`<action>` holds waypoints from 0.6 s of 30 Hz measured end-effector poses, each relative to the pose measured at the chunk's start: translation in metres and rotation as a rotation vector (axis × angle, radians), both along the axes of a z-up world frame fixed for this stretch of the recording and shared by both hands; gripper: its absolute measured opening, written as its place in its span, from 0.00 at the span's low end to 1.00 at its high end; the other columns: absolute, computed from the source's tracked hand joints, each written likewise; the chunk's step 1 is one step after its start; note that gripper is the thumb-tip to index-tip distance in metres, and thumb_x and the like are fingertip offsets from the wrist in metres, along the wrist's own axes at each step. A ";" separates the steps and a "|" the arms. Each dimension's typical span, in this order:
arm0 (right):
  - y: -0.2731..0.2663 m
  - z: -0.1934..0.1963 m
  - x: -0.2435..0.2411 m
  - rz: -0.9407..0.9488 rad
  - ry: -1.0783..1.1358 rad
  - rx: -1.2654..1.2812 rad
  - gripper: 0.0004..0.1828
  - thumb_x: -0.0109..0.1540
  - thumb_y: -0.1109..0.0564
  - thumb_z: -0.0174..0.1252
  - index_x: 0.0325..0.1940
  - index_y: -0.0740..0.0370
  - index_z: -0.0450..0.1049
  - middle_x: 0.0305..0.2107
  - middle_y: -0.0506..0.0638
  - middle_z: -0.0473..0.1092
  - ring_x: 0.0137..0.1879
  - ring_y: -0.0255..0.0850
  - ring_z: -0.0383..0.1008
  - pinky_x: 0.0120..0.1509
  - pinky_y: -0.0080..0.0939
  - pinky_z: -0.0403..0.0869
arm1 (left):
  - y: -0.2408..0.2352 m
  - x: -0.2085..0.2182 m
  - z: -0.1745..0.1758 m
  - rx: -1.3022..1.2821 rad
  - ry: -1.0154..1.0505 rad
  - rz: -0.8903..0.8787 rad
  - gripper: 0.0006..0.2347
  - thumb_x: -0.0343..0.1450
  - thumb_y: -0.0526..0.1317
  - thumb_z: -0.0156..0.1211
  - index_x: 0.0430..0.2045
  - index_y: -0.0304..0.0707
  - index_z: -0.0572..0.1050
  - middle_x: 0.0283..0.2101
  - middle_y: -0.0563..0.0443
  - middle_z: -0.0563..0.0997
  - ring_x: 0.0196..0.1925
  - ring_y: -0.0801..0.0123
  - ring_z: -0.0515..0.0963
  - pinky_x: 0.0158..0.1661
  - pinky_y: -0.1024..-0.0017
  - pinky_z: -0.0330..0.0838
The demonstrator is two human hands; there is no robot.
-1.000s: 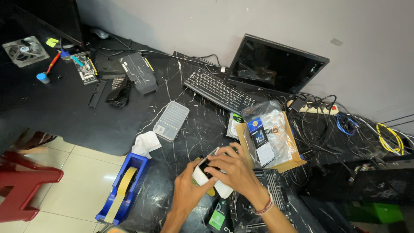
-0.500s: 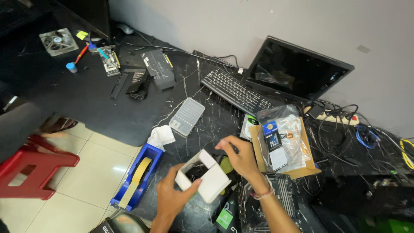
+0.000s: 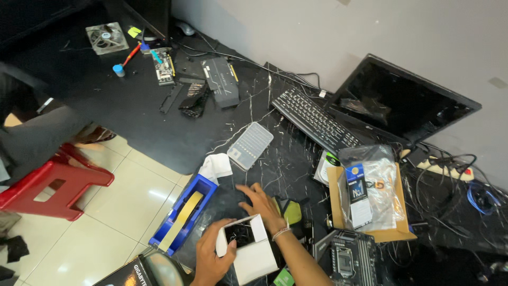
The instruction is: The person organizes computer components on a cluttered desk, handling a motherboard, a small white box, and a black box. They use a tissue to wipe their hands and then pick up a syringe and a screwdriver from a lower area before returning to the desk to open a cardboard box containing a Gigabyte motherboard.
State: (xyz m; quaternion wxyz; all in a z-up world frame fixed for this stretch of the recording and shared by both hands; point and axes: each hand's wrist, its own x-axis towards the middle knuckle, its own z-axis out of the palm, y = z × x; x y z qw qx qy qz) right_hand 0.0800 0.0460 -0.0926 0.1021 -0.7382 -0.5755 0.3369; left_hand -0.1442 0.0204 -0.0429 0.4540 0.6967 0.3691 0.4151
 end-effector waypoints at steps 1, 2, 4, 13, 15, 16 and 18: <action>0.000 -0.013 0.002 0.007 0.002 0.000 0.30 0.70 0.48 0.57 0.77 0.34 0.63 0.51 0.49 0.61 0.44 0.53 0.76 0.43 0.56 0.75 | 0.001 0.000 -0.001 0.000 0.002 0.007 0.19 0.74 0.51 0.57 0.51 0.37 0.79 0.51 0.48 0.88 0.53 0.60 0.88 0.53 0.64 0.79; -0.001 -0.025 0.004 -0.051 0.010 0.088 0.22 0.69 0.50 0.59 0.68 0.44 0.69 0.50 0.50 0.66 0.49 0.52 0.78 0.47 0.55 0.76 | 0.002 0.000 -0.001 -0.047 0.013 -0.005 0.20 0.74 0.53 0.57 0.52 0.39 0.79 0.52 0.49 0.88 0.53 0.60 0.88 0.52 0.64 0.80; -0.003 -0.042 0.012 -0.108 0.019 0.176 0.14 0.69 0.53 0.61 0.59 0.53 0.74 0.48 0.51 0.71 0.54 0.50 0.80 0.51 0.54 0.77 | 0.004 0.001 -0.003 -0.093 0.024 -0.015 0.20 0.74 0.54 0.57 0.53 0.40 0.79 0.53 0.49 0.88 0.54 0.61 0.88 0.51 0.63 0.80; -0.021 0.043 0.070 -0.501 0.224 0.202 0.11 0.69 0.52 0.60 0.49 0.56 0.84 0.31 0.47 0.82 0.32 0.34 0.82 0.44 0.34 0.80 | 0.010 0.013 -0.003 0.009 -0.002 -0.087 0.20 0.75 0.54 0.55 0.52 0.39 0.78 0.52 0.48 0.87 0.53 0.60 0.87 0.51 0.63 0.79; -0.024 0.045 0.070 -0.338 0.148 0.156 0.17 0.64 0.55 0.67 0.58 0.51 0.83 0.49 0.46 0.78 0.42 0.31 0.83 0.54 0.30 0.82 | 0.010 0.014 -0.005 0.059 -0.025 -0.106 0.19 0.76 0.52 0.54 0.53 0.38 0.78 0.53 0.46 0.86 0.55 0.57 0.85 0.54 0.60 0.77; -0.027 0.041 0.065 -0.343 0.147 0.157 0.17 0.64 0.55 0.67 0.58 0.51 0.83 0.49 0.46 0.78 0.42 0.31 0.83 0.54 0.30 0.82 | 0.009 0.012 -0.007 0.060 -0.026 -0.111 0.19 0.76 0.52 0.54 0.53 0.38 0.78 0.53 0.46 0.86 0.55 0.57 0.85 0.54 0.60 0.77; -0.031 0.031 0.055 -0.138 0.025 -0.044 0.35 0.65 0.52 0.67 0.77 0.45 0.66 0.71 0.47 0.62 0.78 0.47 0.60 0.84 0.55 0.61 | 0.008 0.009 -0.013 0.043 -0.036 -0.132 0.18 0.75 0.50 0.55 0.54 0.38 0.77 0.54 0.44 0.85 0.56 0.56 0.85 0.55 0.58 0.77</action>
